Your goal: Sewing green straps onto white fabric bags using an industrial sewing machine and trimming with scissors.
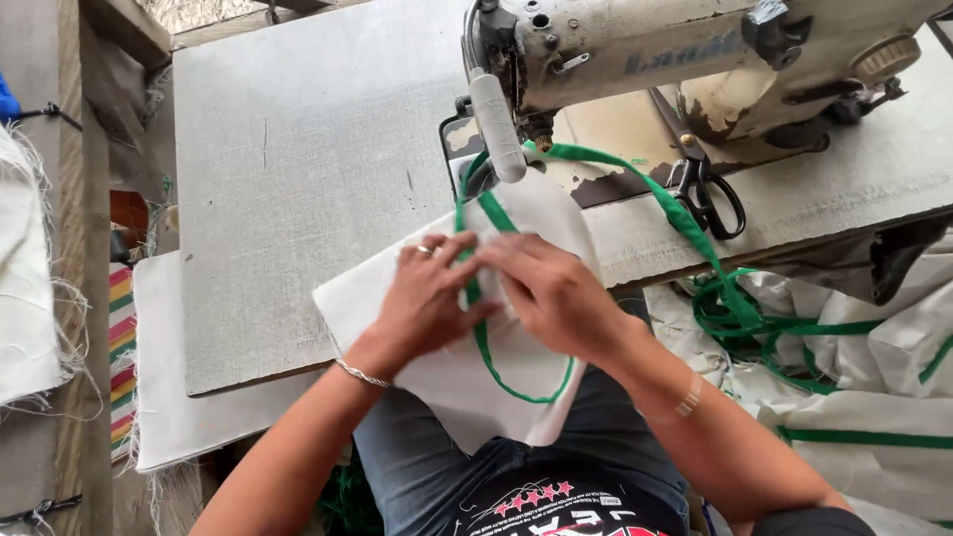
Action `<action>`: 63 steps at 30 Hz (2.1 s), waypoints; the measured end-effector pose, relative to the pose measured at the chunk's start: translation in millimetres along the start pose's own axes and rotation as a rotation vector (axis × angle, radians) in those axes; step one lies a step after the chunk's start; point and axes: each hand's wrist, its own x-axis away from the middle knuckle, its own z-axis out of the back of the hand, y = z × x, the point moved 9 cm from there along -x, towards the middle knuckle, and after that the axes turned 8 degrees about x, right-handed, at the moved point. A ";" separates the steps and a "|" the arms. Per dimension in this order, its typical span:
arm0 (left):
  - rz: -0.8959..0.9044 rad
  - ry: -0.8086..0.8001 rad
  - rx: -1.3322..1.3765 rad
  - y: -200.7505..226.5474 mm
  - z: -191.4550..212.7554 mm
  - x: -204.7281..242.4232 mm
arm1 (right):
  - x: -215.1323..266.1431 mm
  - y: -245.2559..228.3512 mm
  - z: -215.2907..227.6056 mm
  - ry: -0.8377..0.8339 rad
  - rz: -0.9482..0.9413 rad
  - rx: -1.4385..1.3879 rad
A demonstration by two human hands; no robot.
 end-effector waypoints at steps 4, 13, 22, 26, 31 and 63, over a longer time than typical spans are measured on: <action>0.329 0.047 -0.252 -67.3 42.4 41.1 | 26.6 64.6 -84.9 -0.396 -0.127 0.342; 0.800 -0.328 -0.306 -49.3 62.9 165.7 | 35.6 63.9 -49.7 -0.334 -0.178 0.624; 0.201 -0.031 0.028 -36.9 -20.1 16.3 | 56.2 97.5 -72.9 -0.423 -0.015 0.531; 0.117 0.017 0.008 9.8 -46.2 11.5 | 92.8 97.5 -22.1 -0.393 0.002 0.614; -0.019 -0.023 0.078 3.0 -55.6 -18.6 | 102.2 127.1 -17.5 -0.463 -0.072 0.642; 0.169 -0.067 0.029 -33.2 -40.1 -54.3 | 52.9 194.3 -36.2 -0.547 -0.125 0.597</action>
